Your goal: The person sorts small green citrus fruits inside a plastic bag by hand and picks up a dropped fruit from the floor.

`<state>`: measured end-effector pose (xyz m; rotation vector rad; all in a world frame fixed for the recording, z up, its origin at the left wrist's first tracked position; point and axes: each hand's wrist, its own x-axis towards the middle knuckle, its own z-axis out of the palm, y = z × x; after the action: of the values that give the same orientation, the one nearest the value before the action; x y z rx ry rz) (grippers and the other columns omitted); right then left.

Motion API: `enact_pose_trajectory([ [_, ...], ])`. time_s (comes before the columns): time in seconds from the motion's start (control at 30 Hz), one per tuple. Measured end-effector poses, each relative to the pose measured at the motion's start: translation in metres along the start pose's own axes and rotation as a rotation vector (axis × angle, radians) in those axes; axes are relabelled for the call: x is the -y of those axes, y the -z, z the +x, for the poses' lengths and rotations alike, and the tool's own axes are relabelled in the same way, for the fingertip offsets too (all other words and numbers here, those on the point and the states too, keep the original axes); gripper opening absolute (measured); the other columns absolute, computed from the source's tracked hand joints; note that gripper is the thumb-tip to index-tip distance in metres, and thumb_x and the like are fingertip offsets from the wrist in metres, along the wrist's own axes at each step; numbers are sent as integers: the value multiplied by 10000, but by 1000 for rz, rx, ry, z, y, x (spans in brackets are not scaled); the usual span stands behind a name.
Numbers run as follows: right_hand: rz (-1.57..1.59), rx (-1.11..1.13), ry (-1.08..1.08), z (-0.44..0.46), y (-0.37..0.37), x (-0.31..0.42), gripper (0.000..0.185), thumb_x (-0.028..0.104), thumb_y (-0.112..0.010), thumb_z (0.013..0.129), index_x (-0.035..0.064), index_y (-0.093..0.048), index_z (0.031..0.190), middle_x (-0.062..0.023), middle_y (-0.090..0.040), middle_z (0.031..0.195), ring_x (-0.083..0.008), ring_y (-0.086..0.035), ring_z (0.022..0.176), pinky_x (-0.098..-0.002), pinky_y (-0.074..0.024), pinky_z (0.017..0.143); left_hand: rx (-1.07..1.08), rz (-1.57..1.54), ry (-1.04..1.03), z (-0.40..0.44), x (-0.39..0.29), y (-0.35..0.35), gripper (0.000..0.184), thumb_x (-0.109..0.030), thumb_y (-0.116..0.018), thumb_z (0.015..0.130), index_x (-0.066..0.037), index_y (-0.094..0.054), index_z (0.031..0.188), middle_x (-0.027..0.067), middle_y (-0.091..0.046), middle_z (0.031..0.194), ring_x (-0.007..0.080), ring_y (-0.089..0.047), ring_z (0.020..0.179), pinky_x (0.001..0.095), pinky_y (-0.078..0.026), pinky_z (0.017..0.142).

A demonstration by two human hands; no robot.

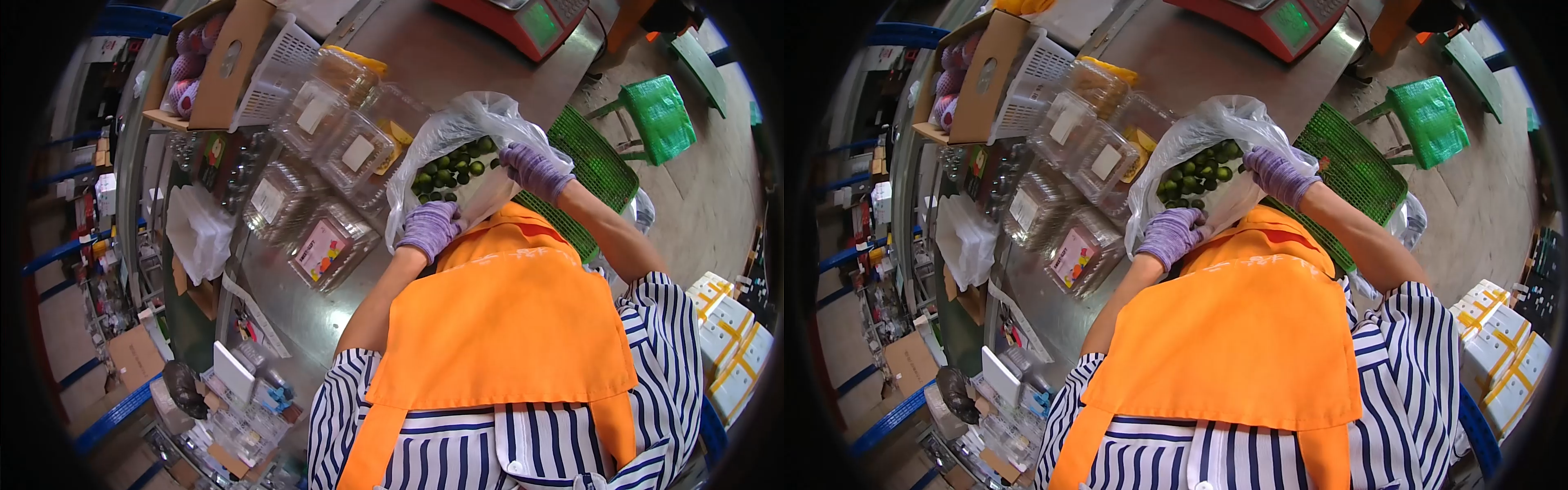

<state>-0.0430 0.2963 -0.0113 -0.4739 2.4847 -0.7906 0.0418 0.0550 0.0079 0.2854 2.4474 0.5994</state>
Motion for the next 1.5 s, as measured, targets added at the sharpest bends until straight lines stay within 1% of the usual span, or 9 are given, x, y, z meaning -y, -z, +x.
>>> enact_pose_trajectory([
  [0.07, -246, -50, 187, -3, -3, -7, 149, 133, -582, 821, 113, -612, 966, -120, -607, 867, -285, -575, 801, -357, -480, 730, -14, -24, 14, 2, -1, 4, 316, -357, -555, 852, -81, -645, 977, 170, -643, 919, 357, -605, 865, 437, -470, 765],
  [0.27, -66, -184, 203, 3, -17, -13, 160, 190, -626, 782, 159, -642, 938, -104, -636, 862, -287, -602, 806, -372, -485, 704, -517, -251, -31, 21, 17, 15, 302, -292, -564, 867, -38, -640, 1011, 192, -645, 952, 349, -619, 880, 419, -476, 789],
  [0.5, -182, -404, 243, 10, -4, 22, 239, 134, -656, 758, 129, -621, 995, -134, -606, 906, -320, -577, 863, -389, -475, 772, -364, 14, 180, 60, 2, 20, 408, -316, -656, 793, -25, -620, 1076, 179, -651, 994, 333, -616, 922, 414, -469, 827],
  [0.57, 207, -444, 218, 35, -27, 4, 300, 166, -637, 772, 112, -605, 1066, -139, -594, 1007, -330, -556, 954, -400, -464, 820, -400, 27, 146, 67, 9, 12, 399, -295, -676, 784, -17, -619, 1063, 179, -653, 970, 312, -634, 858, 404, -480, 796],
  [0.67, 172, -494, 195, 41, -20, 9, 400, 177, -636, 781, 98, -566, 1167, -146, -584, 1077, -346, -536, 1013, -406, -452, 867, -420, -299, 52, 63, 19, 10, 339, -278, -676, 816, -33, -625, 1045, 119, -652, 840, 206, -619, 678, 324, -500, 609],
  [0.77, -99, -505, 295, 35, -7, 15, 443, 201, -654, 795, 85, -542, 1208, -133, -598, 1058, -323, -568, 971, -381, -476, 827, -107, -1248, 232, 46, 23, 25, 270, -261, -649, 864, -66, -622, 1049, 28, -603, 753, 94, -526, 560, 209, -409, 442],
  [0.87, 312, -260, 174, 23, 4, 30, 441, 249, -672, 810, 62, -544, 1188, -106, -626, 993, -251, -613, 861, -349, -513, 706, -20, -1678, 241, 26, 26, 33, 234, -249, -611, 899, -92, -612, 1072, -20, -569, 733, 51, -487, 555, 148, -329, 399],
  [1.1, 1483, 271, -254, 17, 6, 48, 297, 292, -612, 861, 32, -600, 1004, -85, -607, 738, -136, -545, 603, -253, -443, 503, 5, -1966, 96, 18, 32, 28, 259, -245, -585, 912, -77, -583, 1110, 53, -623, 911, 138, -580, 694, 199, -449, 472],
  [1.5, 1704, 638, -199, 19, 7, 49, 320, 345, -562, 851, 65, -599, 1001, -85, -621, 772, -177, -558, 547, -254, -447, 449, 154, -2204, 15, 9, 26, 38, 324, -202, -490, 935, -84, -522, 1236, 106, -611, 1136, 212, -624, 868, 291, -536, 588],
])
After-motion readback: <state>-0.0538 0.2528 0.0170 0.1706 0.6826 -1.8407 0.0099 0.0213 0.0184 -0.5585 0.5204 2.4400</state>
